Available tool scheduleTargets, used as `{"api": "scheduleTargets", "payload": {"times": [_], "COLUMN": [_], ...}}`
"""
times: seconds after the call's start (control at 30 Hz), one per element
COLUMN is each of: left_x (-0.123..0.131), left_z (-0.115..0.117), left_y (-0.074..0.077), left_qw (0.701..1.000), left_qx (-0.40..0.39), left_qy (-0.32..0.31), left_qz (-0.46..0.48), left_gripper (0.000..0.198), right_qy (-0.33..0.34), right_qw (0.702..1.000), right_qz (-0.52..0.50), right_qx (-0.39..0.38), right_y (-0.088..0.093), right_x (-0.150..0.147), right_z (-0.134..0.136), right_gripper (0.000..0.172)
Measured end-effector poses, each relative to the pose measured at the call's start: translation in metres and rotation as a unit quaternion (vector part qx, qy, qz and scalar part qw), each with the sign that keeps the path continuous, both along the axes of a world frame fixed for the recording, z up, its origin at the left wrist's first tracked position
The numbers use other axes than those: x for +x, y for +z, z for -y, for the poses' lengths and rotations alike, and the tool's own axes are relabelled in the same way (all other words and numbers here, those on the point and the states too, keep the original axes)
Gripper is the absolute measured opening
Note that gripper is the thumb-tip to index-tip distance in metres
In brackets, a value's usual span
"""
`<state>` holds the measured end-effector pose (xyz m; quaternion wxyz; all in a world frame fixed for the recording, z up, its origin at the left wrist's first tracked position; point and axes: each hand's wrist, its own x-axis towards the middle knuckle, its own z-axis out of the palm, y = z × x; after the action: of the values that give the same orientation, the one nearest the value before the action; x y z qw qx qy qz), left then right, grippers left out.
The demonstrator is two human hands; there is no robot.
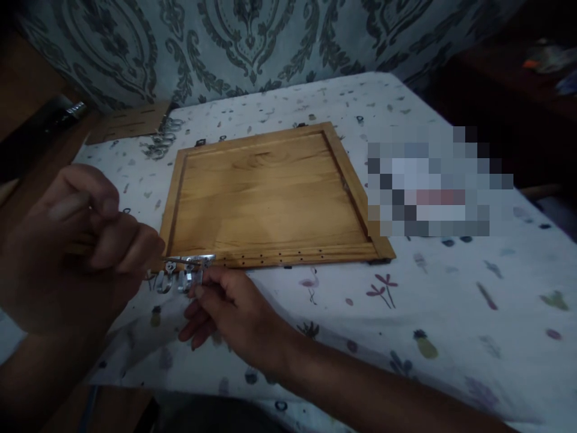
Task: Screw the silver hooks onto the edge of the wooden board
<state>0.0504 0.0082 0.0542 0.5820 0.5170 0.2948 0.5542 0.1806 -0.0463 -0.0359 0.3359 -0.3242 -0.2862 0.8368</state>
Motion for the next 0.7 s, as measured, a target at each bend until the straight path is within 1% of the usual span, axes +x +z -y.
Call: {"api": "scheduleTargets", "payload": {"times": [0.2,0.37,0.7], "left_x": [-0.0008,-0.0016,0.0038], "left_z": [0.0025,0.0043,0.0064], "left_y": [0.0001,-0.0012,-0.0001], "left_qw": [0.999,0.999,0.998], "left_qx": [-0.027,-0.021,-0.031], "left_qy": [-0.006,-0.005,0.04], "left_qz": [-0.017,-0.035,-0.028], "left_gripper": [0.025,0.018,0.026], "right_qy": [0.004,0.002,0.002], "right_qw": [1.0,1.0,1.0], "right_qz": [-0.008,-0.011,-0.013], "right_qx": [-0.004,-0.011,-0.016], "right_y": [-0.0005,0.0003,0.0001], "right_x": [0.0,0.0005,-0.0002], "right_z": [-0.0003,0.0008,0.0003], "right_gripper": [0.028,0.027,0.028]}}
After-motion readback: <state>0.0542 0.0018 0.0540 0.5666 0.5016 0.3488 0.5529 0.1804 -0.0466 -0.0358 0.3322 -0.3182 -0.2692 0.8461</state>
